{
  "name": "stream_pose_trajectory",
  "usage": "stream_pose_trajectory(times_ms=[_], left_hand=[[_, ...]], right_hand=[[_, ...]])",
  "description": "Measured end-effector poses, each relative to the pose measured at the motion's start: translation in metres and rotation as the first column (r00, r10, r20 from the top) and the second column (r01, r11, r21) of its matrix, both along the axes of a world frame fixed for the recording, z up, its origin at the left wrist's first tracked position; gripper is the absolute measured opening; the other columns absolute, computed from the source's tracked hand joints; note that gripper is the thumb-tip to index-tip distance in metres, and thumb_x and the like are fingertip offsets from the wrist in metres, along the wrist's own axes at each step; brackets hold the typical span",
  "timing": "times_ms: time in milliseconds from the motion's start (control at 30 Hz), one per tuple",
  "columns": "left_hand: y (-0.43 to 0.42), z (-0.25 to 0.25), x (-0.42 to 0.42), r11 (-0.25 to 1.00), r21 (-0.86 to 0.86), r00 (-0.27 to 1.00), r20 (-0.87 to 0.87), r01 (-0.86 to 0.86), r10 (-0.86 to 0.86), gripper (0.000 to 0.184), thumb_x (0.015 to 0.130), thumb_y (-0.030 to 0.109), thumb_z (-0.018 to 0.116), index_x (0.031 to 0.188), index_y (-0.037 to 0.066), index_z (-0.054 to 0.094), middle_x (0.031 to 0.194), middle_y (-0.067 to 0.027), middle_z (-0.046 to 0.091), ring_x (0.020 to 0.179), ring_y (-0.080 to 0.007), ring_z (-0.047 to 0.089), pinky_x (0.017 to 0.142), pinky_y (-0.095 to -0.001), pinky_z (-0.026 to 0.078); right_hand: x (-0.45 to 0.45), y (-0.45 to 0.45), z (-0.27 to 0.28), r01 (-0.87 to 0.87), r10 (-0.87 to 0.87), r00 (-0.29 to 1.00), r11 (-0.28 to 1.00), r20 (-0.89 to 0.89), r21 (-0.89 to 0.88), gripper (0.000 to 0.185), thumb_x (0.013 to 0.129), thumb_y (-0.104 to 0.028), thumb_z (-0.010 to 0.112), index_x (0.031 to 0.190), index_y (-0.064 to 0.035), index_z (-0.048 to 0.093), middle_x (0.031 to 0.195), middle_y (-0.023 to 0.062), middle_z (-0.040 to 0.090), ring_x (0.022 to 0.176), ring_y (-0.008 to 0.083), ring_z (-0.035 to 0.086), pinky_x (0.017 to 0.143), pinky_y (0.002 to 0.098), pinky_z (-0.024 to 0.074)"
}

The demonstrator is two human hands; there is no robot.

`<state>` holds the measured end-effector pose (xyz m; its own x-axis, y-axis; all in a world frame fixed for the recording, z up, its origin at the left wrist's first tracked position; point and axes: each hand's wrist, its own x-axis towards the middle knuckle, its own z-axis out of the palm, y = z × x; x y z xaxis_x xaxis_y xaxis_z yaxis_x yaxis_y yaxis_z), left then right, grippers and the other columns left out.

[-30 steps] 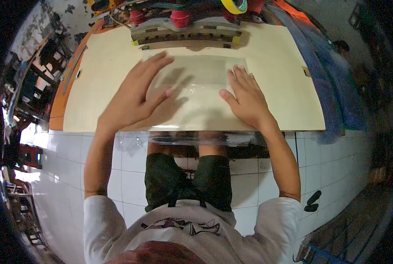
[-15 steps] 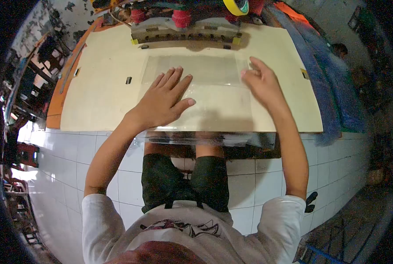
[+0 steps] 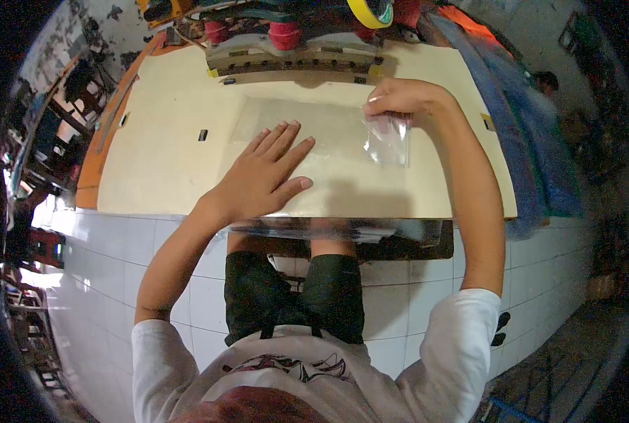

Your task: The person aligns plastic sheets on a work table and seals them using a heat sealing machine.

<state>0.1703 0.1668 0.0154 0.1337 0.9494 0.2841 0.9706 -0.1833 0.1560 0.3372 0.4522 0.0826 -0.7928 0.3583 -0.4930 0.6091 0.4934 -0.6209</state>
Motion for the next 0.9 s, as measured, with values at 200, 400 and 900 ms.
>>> stream_pose_trajectory(times_ms=[200,400,900], left_hand=[[-0.017,0.03,0.021,0.995,-0.002,0.986,0.138,0.098,-0.097,0.069,0.092,0.044,0.057,0.148,0.008,0.037,0.157,-0.0262,0.019,0.145,-0.0425,0.021,0.118,-0.0546,0.016],[-0.029,0.018,0.009,0.997,0.058,0.962,0.27,-0.049,0.032,0.057,0.092,0.038,0.059,0.141,0.012,0.048,0.154,-0.0282,0.024,0.141,-0.0439,0.029,0.116,-0.0548,0.02],[-0.015,0.027,0.021,0.985,-0.119,0.978,0.153,-0.124,0.142,0.063,0.089,0.057,0.053,0.132,0.01,0.056,0.151,-0.0229,0.036,0.14,-0.0381,0.035,0.116,-0.0531,0.018]], right_hand=[[0.094,-0.019,0.029,0.086,-0.094,0.979,0.995,-0.183,-0.053,0.026,0.092,-0.027,0.066,0.087,-0.0012,0.07,0.059,0.0004,0.058,0.046,0.0067,0.05,0.041,0.0212,0.0374],[0.291,0.057,0.095,0.509,-0.441,0.773,0.861,-0.457,0.03,0.028,0.088,-0.031,0.07,0.094,-0.0038,0.069,0.061,-0.0034,0.055,0.042,0.005,0.041,0.036,0.0209,0.0266],[0.345,0.379,0.008,0.769,-0.615,-0.493,0.022,-0.616,-0.638,0.019,0.094,-0.018,0.058,0.105,-0.0018,0.058,0.082,0.0094,0.056,0.062,0.0188,0.05,0.05,0.0318,0.0409]])
